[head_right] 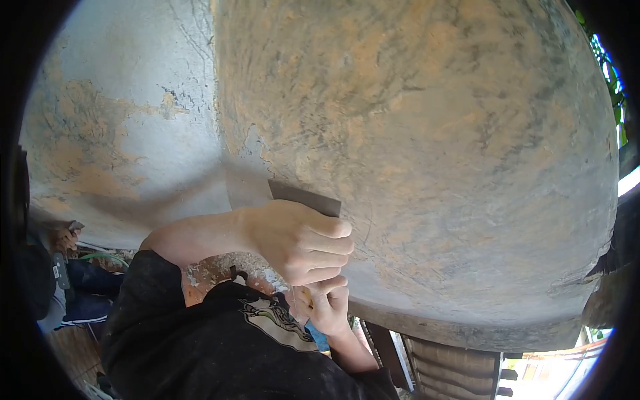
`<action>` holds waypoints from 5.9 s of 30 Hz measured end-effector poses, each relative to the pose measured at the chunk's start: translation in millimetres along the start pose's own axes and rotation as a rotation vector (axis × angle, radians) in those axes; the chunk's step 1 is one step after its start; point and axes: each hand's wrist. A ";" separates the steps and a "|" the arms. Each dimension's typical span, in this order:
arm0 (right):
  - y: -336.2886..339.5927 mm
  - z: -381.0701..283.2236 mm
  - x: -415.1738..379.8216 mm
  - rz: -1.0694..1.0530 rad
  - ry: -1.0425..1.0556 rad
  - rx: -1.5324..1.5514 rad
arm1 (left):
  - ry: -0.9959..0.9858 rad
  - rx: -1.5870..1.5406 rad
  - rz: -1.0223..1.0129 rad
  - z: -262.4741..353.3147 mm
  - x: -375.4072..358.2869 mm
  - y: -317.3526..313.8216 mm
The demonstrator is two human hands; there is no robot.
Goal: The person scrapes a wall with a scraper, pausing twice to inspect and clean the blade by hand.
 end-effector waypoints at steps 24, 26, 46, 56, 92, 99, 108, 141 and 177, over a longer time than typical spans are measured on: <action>-31.7 6.7 8.1 -0.136 -0.261 0.569 | -0.096 0.040 -0.129 -13.9 11.7 15.9; -29.6 7.7 3.5 -0.119 -0.282 0.517 | -0.070 -0.002 -0.157 -5.6 6.5 15.9; -42.5 23.4 12.1 -0.133 -0.250 0.487 | -0.183 0.026 -0.266 -11.6 5.1 20.8; -38.8 40.4 19.9 -0.167 -0.331 0.605 | -0.182 0.052 -0.303 -15.7 1.7 15.5; -25.4 -13.9 22.5 -0.090 -0.338 0.444 | -0.105 -0.009 -0.160 -30.8 35.1 22.9; -15.5 -9.2 25.7 -0.131 -0.347 0.485 | -0.063 -0.024 -0.141 -30.9 38.1 21.5; -28.7 -34.3 17.1 -0.036 -0.305 0.376 | -0.028 -0.086 -0.087 -29.7 36.5 23.6; -51.6 3.9 11.2 -0.024 -0.198 0.373 | -0.137 -0.062 -0.086 -28.4 22.8 34.8; -91.9 38.3 19.7 -0.142 -0.311 0.757 | -0.222 -0.034 -0.342 -32.3 18.3 49.1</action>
Point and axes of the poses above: each hand's wrist, its own x-axis towards the middle knuckle, its own y-axis out of the back of the hand, z = x × y, and after that the axes turned 13 degrees about z, right-handed
